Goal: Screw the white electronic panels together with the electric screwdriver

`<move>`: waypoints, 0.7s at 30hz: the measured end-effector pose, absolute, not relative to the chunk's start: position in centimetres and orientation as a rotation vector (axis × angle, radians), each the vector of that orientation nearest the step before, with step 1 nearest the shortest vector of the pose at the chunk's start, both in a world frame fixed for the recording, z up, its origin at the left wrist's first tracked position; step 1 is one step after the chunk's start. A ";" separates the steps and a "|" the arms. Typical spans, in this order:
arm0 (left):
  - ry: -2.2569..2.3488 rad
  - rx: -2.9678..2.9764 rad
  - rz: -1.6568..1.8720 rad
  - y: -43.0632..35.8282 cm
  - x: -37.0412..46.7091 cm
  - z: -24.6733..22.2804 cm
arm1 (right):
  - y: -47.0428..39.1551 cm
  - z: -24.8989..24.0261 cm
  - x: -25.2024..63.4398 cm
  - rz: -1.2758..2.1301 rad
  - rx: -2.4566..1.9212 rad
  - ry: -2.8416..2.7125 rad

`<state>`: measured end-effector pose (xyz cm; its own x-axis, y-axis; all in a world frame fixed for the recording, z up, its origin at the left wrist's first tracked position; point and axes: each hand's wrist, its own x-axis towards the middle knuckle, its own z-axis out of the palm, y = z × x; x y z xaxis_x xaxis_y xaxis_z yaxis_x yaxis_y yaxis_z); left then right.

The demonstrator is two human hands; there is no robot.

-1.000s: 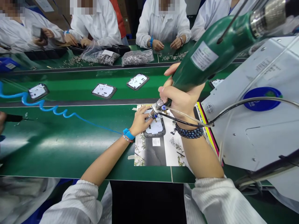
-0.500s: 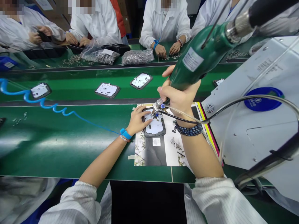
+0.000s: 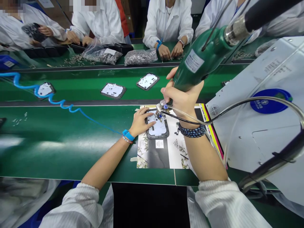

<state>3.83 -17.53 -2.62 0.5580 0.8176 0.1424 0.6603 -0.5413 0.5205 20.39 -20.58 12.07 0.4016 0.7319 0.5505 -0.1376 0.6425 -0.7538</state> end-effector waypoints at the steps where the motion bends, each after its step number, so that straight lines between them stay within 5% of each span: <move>1: 1.198 2.385 0.525 -17.5 3.8 -2.6 | -20.6 12.0 20.4 0.606 -0.683 -1.018; 21: 1.054 2.496 0.595 -17.8 4.1 -2.8 | -21.5 12.5 19.7 0.607 -0.603 -1.039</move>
